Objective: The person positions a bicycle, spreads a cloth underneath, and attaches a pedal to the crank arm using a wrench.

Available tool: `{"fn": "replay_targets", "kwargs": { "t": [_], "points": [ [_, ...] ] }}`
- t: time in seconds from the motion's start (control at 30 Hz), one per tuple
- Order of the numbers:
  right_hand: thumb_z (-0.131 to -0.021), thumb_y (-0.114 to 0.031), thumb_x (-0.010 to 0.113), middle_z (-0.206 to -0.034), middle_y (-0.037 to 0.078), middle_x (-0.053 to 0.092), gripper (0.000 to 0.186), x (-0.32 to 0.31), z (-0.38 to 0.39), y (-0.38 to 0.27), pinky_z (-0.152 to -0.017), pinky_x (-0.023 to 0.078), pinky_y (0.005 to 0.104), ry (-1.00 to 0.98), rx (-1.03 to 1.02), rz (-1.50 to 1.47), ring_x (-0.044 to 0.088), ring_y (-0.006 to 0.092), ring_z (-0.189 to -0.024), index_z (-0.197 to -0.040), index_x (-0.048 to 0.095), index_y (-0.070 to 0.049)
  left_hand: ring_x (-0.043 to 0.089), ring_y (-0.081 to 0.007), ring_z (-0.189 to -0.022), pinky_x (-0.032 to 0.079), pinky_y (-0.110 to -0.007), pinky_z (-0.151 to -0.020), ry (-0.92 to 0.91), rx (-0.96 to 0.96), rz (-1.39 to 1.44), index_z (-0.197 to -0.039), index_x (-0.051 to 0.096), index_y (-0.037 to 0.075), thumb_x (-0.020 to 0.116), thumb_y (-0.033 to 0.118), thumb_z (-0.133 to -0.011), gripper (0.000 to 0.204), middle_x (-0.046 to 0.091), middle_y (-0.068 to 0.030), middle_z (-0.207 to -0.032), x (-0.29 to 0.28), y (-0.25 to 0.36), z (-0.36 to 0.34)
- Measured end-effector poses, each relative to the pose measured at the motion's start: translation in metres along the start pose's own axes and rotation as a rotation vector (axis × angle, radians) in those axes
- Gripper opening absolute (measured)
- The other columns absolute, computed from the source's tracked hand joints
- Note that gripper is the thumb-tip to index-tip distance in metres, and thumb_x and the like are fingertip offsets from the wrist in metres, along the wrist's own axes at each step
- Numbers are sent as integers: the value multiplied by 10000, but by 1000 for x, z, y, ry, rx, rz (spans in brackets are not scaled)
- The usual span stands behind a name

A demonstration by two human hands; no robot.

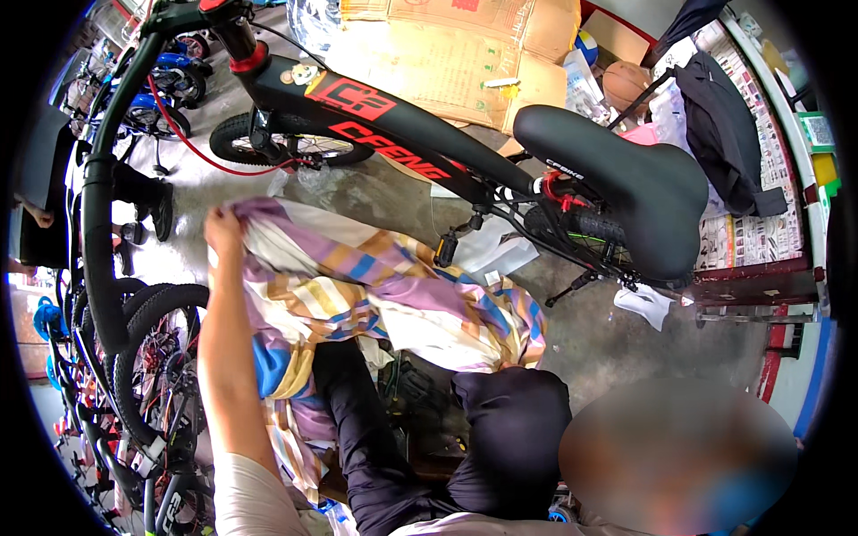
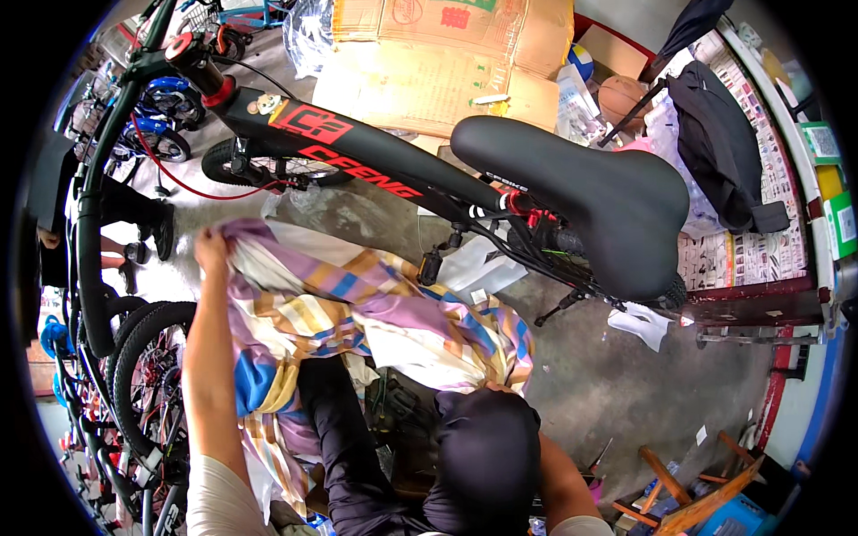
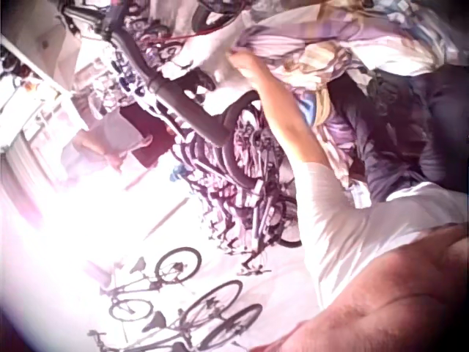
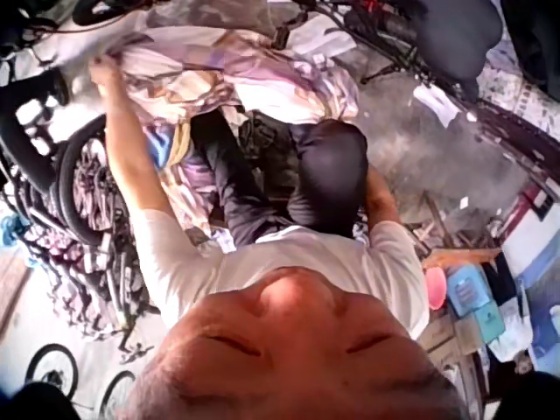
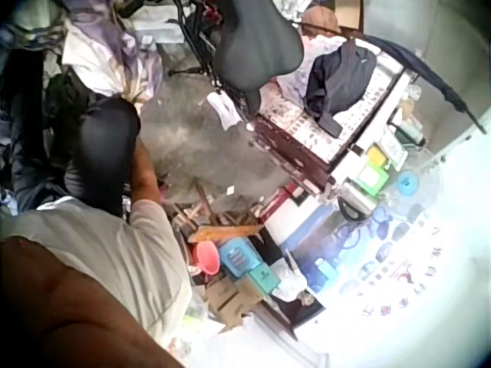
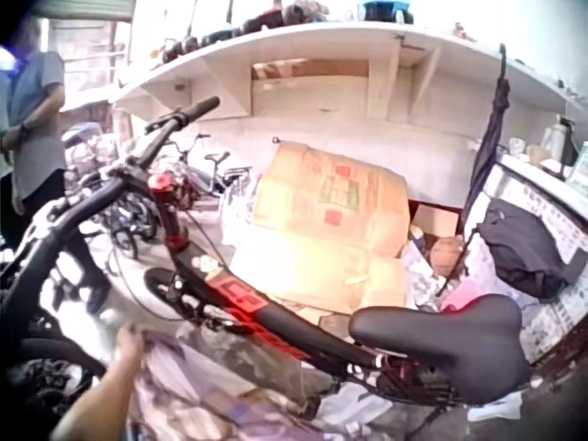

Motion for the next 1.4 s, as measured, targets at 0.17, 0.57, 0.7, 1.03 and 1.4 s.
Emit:
{"fn": "replay_targets", "kwargs": {
  "t": [0.17,0.57,0.7,1.03,1.4],
  "points": [
    [-915,-138,608,-903,80,643,179,1,4,6,-722,509,333,9,-7,-49,641,223,-800,-1079,587,-69,592,-438,-1118,448,-449,-992,-84,112,123,-1421,425,31,614,259,-912,589,590,-303,-1234,-8,12,22],
    [-931,-177,690,-868,-35,602,260,-240,13,-58,-738,470,225,483,-287,-819,533,41,-785,-1158,624,-69,532,-392,-1153,415,-468,-970,307,1096,116,-1292,518,-37,697,89,-822,518,547,-235,-1272,-295,191,305],
    [-928,-126,639,-1252,65,536,545,-355,34,-158,-863,498,294,350,-478,-1007,594,146,-1012,-1420,409,-77,555,-317,-1140,437,-413,-973,601,816,-42,-1285,542,-8,715,142,-854,488,586,-202,-1201,-356,244,253],
    [-975,-285,625,-1172,77,658,326,-384,38,-229,-870,507,350,544,-601,-1763,652,210,-1055,-1238,589,-96,594,-112,-875,488,-261,-786,-28,429,235,-1405,511,30,674,74,-883,549,681,-84,-1094,-360,221,209],
    [-1006,-329,552,-1169,51,602,336,-375,56,-207,-851,528,364,487,-654,-1848,635,261,-1106,-1245,562,-94,578,-48,-740,461,-192,-675,17,348,258,-1344,588,45,665,184,-944,431,702,-61,-964,-398,196,229]
  ]
}}
Point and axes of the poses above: each hand's wrist, its own z-axis away from the middle knuckle, its own x-axis out of the palm, y = z × x, the point moved 4 cm from there along -z, towards the middle knuckle
